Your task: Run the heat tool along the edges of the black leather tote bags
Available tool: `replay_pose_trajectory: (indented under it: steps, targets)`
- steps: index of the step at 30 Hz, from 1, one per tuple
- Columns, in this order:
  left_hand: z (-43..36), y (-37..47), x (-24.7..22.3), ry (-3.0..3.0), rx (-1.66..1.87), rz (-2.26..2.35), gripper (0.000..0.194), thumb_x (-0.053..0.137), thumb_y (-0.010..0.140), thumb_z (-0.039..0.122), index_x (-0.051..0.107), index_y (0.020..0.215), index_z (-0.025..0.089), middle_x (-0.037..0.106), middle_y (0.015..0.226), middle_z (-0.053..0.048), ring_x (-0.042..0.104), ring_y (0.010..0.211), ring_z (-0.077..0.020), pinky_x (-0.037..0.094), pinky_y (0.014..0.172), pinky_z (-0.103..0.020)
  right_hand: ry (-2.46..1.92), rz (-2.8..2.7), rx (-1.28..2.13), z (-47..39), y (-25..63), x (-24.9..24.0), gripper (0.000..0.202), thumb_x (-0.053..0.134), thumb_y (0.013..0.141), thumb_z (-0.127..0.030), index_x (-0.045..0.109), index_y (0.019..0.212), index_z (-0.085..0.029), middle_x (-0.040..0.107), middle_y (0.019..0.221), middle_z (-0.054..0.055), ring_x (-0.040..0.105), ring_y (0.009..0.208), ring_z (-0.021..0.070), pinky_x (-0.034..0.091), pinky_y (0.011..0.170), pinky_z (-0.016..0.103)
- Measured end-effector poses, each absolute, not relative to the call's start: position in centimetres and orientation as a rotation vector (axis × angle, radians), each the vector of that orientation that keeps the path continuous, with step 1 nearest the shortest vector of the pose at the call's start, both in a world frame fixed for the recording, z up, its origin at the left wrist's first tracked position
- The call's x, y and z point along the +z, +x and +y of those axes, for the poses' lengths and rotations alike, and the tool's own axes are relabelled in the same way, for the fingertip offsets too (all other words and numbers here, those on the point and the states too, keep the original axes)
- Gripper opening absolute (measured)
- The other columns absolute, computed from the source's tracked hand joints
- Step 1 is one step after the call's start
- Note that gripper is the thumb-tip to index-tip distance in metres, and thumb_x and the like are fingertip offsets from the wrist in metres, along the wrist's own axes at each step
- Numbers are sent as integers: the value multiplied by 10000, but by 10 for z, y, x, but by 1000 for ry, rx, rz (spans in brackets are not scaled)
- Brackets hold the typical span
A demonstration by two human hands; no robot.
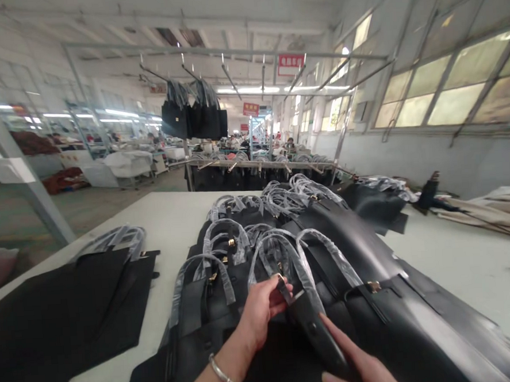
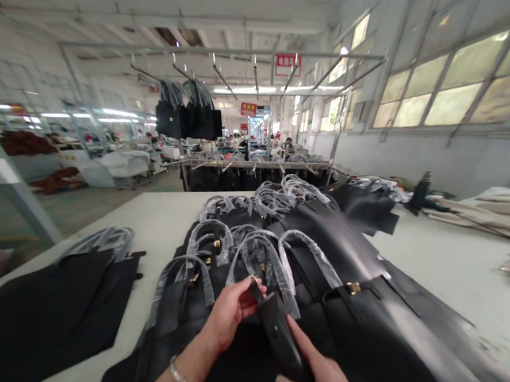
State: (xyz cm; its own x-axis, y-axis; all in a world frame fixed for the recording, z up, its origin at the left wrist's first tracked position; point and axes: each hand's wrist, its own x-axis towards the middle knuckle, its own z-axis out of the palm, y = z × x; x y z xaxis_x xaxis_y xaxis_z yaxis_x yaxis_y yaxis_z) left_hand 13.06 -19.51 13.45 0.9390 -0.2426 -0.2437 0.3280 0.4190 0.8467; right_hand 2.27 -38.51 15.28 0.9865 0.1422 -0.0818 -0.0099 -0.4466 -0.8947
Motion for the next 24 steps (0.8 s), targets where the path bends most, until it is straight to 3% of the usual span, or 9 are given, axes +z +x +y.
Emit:
replay_pose_trajectory:
  steps: [3,7,9,12,14,18,24]
  targets:
    - [-197,128,131,1144,-382,84,429,587,806,477,689,980,98,713,970,-141,656,895,-229,464,734,-289,-1990,-102,230,-373,30,150,736,670,745,-357,422,1427,-235,760,950,38,706,763,264,574,698,326]
    - [-195,129,123,1055,-388,111,395,616,789,459,677,936,98,712,918,-137,654,816,-210,468,743,-296,-1938,-60,237,-367,36,150,781,622,793,-413,311,1479,-205,735,710,12,633,506,193,524,505,272]
    - [-195,129,120,1005,-377,148,377,633,783,438,671,941,99,708,925,-139,656,824,-205,474,766,-297,-1955,-47,214,-368,36,151,787,608,803,-437,299,1484,-191,728,705,13,641,545,200,529,541,276]
    - [-197,128,117,1016,-390,149,359,606,812,424,673,941,96,706,907,-133,654,796,-198,479,732,-285,-1976,-101,238,-370,34,149,764,646,766,-447,397,1444,-196,738,828,31,657,646,212,533,604,278]
    - [-200,127,116,1005,-404,181,332,587,833,408,671,910,96,702,845,-117,645,735,-189,480,692,-281,-1942,-108,289,-368,33,147,770,645,765,-454,392,1445,-194,715,745,16,627,572,195,502,527,263]
    - [-202,125,116,851,-421,295,217,579,862,317,647,872,111,700,843,-111,652,746,-180,493,734,-293,-1880,-5,242,-367,33,144,799,565,841,-467,228,1503,-173,592,526,-45,545,448,165,447,458,248]
    - [-201,115,109,871,-375,193,255,634,836,345,667,944,117,689,979,-122,640,840,-190,493,772,-292,-1946,-67,256,-369,28,142,741,668,750,-401,430,1422,-201,680,672,-7,635,622,207,516,608,283]
